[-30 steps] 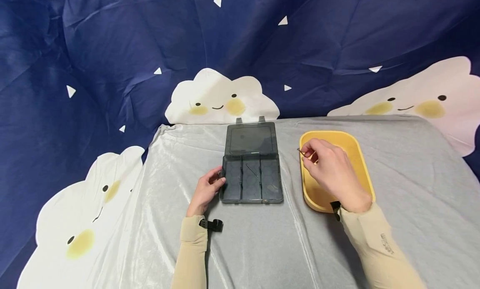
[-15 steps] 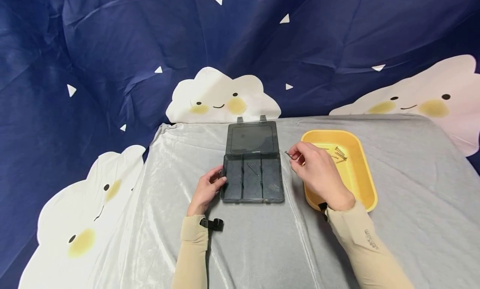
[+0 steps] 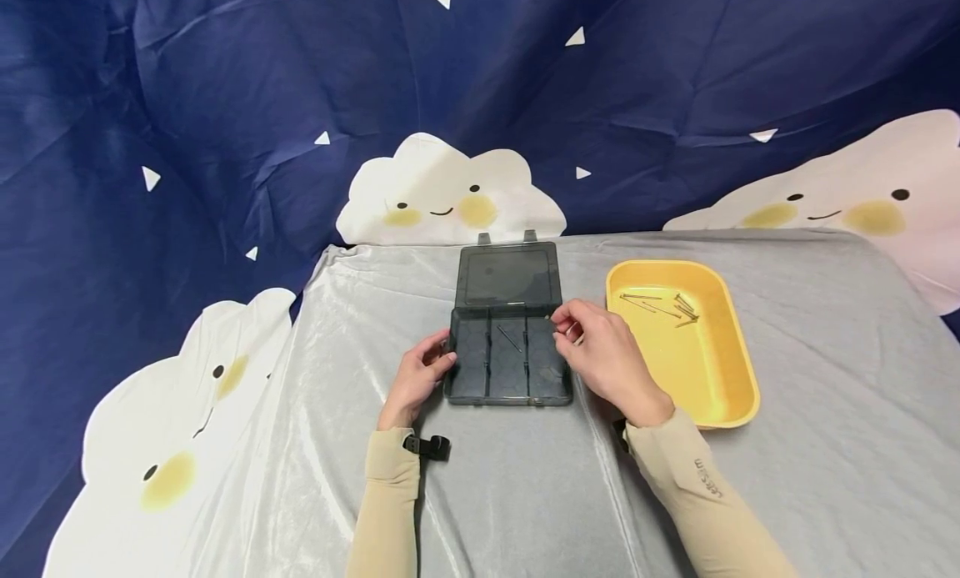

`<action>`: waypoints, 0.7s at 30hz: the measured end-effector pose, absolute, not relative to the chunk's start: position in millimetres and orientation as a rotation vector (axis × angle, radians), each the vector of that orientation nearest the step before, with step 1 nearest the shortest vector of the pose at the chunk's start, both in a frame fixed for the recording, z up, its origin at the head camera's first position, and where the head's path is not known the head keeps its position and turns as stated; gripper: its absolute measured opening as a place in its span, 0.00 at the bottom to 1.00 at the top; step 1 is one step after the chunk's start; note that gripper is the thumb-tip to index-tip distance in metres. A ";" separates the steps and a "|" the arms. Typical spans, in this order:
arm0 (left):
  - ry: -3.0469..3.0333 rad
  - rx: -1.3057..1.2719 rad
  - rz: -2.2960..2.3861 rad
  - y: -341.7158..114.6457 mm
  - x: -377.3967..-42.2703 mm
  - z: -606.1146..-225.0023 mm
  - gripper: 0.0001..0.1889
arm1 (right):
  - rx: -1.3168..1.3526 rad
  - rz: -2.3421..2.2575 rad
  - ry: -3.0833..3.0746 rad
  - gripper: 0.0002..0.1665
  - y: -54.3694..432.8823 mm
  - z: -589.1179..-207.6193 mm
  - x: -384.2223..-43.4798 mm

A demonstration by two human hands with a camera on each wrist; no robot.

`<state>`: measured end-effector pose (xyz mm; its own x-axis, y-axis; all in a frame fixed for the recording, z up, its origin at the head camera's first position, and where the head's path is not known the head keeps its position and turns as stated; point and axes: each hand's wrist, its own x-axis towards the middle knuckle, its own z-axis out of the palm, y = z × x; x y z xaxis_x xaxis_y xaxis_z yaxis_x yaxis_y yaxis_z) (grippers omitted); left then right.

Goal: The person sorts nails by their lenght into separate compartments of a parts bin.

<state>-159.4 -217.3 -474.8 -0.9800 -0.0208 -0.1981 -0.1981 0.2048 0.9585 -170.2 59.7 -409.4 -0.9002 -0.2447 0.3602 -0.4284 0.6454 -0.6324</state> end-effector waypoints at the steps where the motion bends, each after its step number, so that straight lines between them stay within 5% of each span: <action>1: 2.325 -0.214 1.883 -217.2 -159.4 -474.9 0.26 | 0.548 1.107 -2.623 0.08 58.0 -410.9 -170.1; 21: 2.304 -0.240 1.943 -224.4 -171.5 -506.4 0.26 | 0.437 1.455 -2.597 0.07 19.3 -431.8 -174.7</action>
